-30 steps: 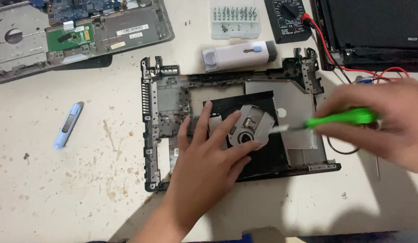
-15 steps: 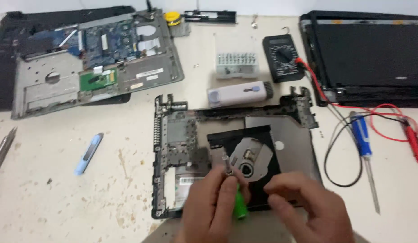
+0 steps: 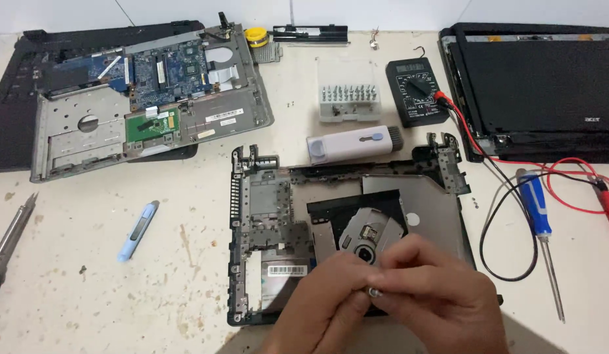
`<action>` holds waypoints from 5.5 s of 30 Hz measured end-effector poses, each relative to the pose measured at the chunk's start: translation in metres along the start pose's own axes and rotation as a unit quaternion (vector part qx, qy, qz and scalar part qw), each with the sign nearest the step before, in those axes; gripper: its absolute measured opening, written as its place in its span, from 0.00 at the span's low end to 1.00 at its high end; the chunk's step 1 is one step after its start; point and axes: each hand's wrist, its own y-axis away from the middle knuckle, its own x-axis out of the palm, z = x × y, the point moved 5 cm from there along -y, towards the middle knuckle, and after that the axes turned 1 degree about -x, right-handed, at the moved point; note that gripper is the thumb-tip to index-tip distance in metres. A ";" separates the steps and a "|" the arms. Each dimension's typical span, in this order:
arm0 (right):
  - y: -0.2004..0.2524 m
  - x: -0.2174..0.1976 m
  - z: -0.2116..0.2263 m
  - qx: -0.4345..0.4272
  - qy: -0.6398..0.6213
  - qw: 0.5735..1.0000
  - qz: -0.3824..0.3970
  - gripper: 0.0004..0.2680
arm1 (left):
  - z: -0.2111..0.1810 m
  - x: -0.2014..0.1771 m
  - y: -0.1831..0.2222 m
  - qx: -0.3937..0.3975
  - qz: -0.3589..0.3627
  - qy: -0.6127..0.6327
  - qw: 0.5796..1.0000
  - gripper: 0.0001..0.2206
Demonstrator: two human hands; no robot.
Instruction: Disassembling a laptop by unscrewing and removing the internal optical drive
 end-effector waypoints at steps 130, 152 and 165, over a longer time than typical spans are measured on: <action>-0.246 -0.062 -0.117 0.107 0.510 0.845 0.117 0.09 | 0.089 0.021 -0.024 0.077 -0.059 -0.521 0.848 0.15; -0.168 -0.051 -0.046 0.194 0.342 0.919 -0.029 0.11 | 0.092 0.014 -0.006 -0.161 0.275 -0.358 0.878 0.27; 0.003 -0.017 -0.006 0.088 0.202 0.975 -0.020 0.09 | 0.032 0.006 0.003 0.076 0.014 -0.280 0.957 0.09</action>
